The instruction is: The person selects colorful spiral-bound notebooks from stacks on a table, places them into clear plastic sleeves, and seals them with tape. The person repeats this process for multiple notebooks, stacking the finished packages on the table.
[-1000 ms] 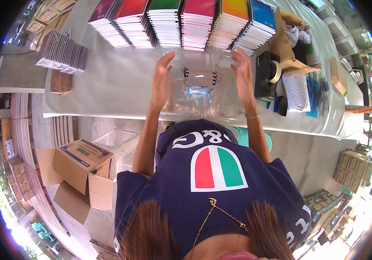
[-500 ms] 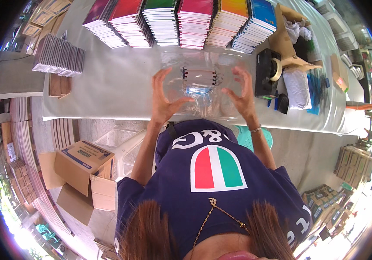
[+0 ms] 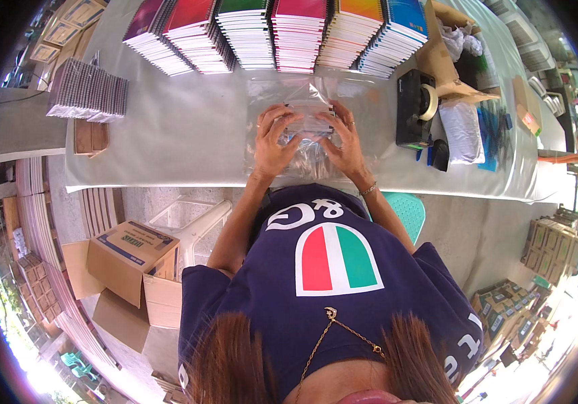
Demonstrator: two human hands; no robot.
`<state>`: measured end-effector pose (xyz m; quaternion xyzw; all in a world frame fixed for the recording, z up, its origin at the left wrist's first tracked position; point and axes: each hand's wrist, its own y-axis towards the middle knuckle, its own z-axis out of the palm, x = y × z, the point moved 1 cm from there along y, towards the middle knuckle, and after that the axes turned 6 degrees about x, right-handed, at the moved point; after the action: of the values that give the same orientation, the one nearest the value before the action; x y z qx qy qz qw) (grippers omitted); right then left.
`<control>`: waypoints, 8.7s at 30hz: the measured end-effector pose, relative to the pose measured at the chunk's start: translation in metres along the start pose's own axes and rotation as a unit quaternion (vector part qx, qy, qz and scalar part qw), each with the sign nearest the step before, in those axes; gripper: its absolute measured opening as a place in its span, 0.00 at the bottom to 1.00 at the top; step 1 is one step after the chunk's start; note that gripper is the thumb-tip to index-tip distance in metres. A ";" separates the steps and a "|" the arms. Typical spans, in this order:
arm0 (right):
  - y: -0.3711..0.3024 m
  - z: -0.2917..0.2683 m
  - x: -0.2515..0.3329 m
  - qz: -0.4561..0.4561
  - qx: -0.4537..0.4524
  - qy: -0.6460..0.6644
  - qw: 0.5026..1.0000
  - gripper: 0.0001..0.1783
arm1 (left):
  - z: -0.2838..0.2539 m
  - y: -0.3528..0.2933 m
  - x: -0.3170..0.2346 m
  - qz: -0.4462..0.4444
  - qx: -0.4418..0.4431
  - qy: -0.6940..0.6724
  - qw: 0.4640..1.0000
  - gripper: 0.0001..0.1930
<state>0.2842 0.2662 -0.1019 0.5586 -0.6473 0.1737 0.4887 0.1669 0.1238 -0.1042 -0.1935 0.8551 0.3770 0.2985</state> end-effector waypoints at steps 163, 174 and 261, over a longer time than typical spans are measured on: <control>-0.149 -0.165 -0.097 0.489 -0.225 0.044 0.842 0.09 | -0.018 0.030 0.011 0.202 0.163 -0.007 0.966 0.09; -0.050 -0.033 0.032 0.331 -0.213 0.224 0.892 0.16 | -0.008 0.019 0.034 0.267 0.135 0.012 0.954 0.10; 0.033 -0.044 0.042 -0.036 0.089 -0.208 0.973 0.24 | -0.077 0.051 -0.013 0.076 0.239 0.135 0.959 0.23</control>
<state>0.2783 0.2872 -0.0364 0.6464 -0.6963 0.0927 0.2980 0.1201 0.0994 -0.0266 -0.0999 0.9648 0.1533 0.1888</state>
